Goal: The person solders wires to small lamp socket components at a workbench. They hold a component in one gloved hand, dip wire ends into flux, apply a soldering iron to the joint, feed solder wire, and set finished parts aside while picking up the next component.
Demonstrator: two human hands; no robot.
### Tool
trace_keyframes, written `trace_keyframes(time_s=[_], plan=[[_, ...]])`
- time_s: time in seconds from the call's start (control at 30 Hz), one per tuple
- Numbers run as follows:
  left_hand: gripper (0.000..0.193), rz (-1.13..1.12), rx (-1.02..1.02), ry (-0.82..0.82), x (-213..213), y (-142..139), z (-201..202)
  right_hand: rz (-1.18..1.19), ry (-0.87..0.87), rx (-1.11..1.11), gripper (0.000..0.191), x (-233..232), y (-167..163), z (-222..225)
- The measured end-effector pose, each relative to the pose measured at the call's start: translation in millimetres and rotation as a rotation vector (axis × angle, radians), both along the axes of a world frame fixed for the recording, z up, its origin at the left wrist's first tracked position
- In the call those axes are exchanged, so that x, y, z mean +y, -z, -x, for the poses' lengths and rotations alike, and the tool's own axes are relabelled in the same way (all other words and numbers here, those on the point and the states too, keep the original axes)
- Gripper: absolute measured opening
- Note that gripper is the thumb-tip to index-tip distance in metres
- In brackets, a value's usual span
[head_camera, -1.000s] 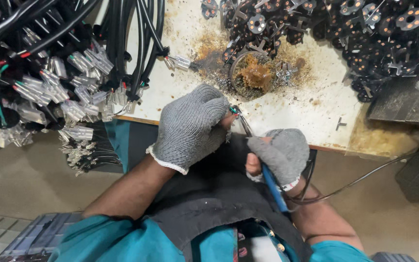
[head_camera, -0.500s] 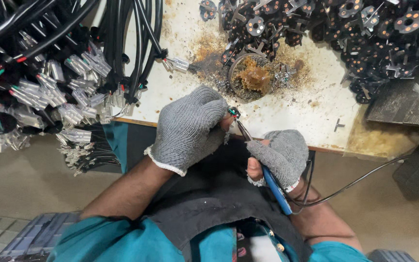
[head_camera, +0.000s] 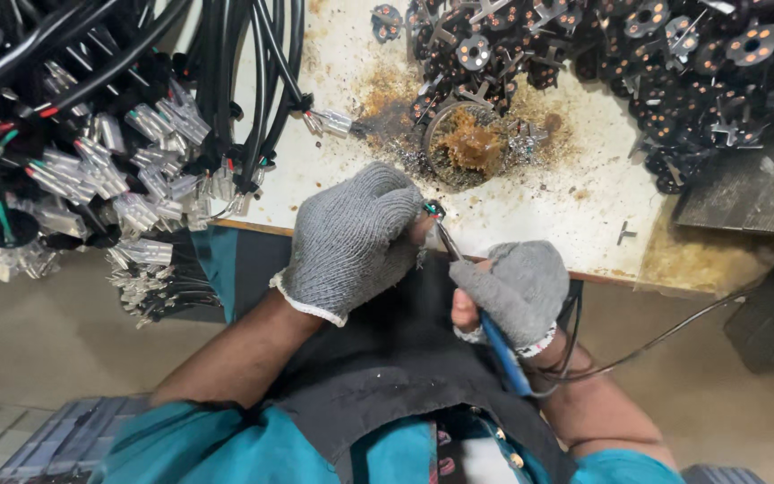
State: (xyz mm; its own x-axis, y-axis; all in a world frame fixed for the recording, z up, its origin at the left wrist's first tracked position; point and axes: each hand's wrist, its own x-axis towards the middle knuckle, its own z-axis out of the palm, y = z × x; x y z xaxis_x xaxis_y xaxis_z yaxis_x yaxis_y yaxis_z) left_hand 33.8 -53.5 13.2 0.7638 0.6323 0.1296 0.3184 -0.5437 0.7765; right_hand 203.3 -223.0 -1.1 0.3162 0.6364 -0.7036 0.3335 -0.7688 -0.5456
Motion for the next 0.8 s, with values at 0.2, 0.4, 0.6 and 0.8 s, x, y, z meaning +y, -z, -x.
trace_keyframes(time_s=[0.2,0.4,0.6,0.8], plan=[[0.018,-0.007,0.011,0.013,0,0,1,-0.407,0.175,0.218,0.017,3,4,4],[0.018,0.000,0.026,0.008,0,1,1,-0.459,0.108,0.206,0.023,-4,6,4],[0.017,-0.008,0.002,0.021,1,1,1,-0.580,-0.147,-0.087,0.018,-6,2,2],[0.017,-0.042,0.012,0.029,0,3,1,-0.855,0.009,-0.414,0.045,23,-45,8]])
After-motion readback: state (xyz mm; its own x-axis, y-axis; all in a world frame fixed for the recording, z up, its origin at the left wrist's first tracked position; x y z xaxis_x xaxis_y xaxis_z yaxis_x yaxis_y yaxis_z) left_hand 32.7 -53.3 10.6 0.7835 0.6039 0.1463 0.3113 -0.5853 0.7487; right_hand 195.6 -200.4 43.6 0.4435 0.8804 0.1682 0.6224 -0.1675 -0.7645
